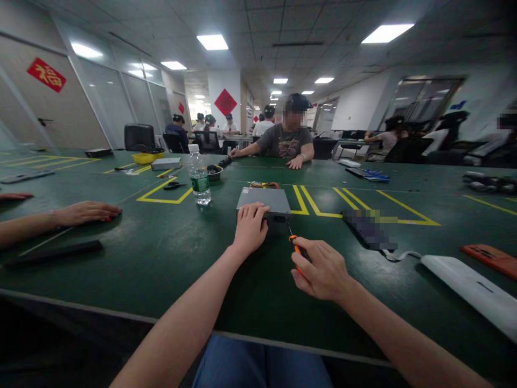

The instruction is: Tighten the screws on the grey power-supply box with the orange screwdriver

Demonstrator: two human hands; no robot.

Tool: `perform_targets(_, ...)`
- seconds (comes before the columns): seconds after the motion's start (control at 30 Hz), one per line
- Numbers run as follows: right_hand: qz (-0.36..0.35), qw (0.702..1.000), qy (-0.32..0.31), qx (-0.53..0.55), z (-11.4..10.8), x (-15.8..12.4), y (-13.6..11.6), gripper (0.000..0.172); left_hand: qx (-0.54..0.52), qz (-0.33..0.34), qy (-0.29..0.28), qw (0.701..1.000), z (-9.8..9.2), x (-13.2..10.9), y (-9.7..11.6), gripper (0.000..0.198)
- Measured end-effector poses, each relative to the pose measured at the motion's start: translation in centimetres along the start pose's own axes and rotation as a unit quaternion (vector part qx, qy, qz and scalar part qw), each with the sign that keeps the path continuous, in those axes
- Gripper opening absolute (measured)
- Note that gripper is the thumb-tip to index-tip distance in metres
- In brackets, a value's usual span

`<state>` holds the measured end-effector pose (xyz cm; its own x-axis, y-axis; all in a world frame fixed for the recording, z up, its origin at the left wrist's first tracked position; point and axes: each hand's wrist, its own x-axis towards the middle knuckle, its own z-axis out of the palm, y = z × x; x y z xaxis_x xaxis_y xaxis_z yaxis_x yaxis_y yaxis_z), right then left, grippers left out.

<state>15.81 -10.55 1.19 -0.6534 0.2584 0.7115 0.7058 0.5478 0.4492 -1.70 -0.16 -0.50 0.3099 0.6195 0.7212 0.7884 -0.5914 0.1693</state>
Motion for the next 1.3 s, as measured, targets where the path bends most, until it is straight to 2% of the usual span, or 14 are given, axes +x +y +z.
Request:
perform_targets(0.2,-0.026,0.999,0.005,0.042,0.1,0.2,0.2,0.014,-0.007,0.002,0.004,1.000,0.0,0.0,0.0,0.034)
perform_targets(0.33,0.000,0.996,0.013,0.086,0.2,0.0,0.2,0.017,-0.010,0.003,0.006,1.000,0.1,0.0,-0.1,0.035)
perform_targets(0.53,0.010,0.987,-0.055,0.151,0.1,-0.2,0.0,0.030,-0.012,0.004,0.004,1.000,0.1,0.0,-0.1,0.034)
perform_targets(0.63,0.007,0.990,-0.021,0.140,0.3,-0.3,0.1,0.029,-0.011,0.005,0.003,1.000,0.1,0.0,-0.2,0.034)
perform_targets(0.77,0.065,0.986,0.052,0.143,0.4,-0.7,0.5,0.019,-0.008,0.003,-0.001,1.000,0.1,0.0,-0.2,0.035)
perform_targets(0.87,0.070,0.987,0.050,0.137,0.2,-0.9,0.6,0.019,-0.007,0.002,-0.002,1.000,0.1,0.0,-0.2,0.034)
perform_targets(1.0,0.038,0.996,0.019,0.082,-0.1,-0.9,0.5,0.022,-0.010,0.003,0.000,1.000,0.1,0.0,-0.2,0.034)
perform_targets(1.13,-0.001,0.997,0.004,0.077,-0.1,-0.8,0.5,0.021,-0.012,0.004,0.003,1.000,0.2,0.0,-0.3,0.034)
perform_targets(1.3,0.020,0.998,0.058,0.035,0.0,-0.6,0.8,0.017,-0.015,0.004,0.001,1.000,0.1,0.0,-0.2,0.033)
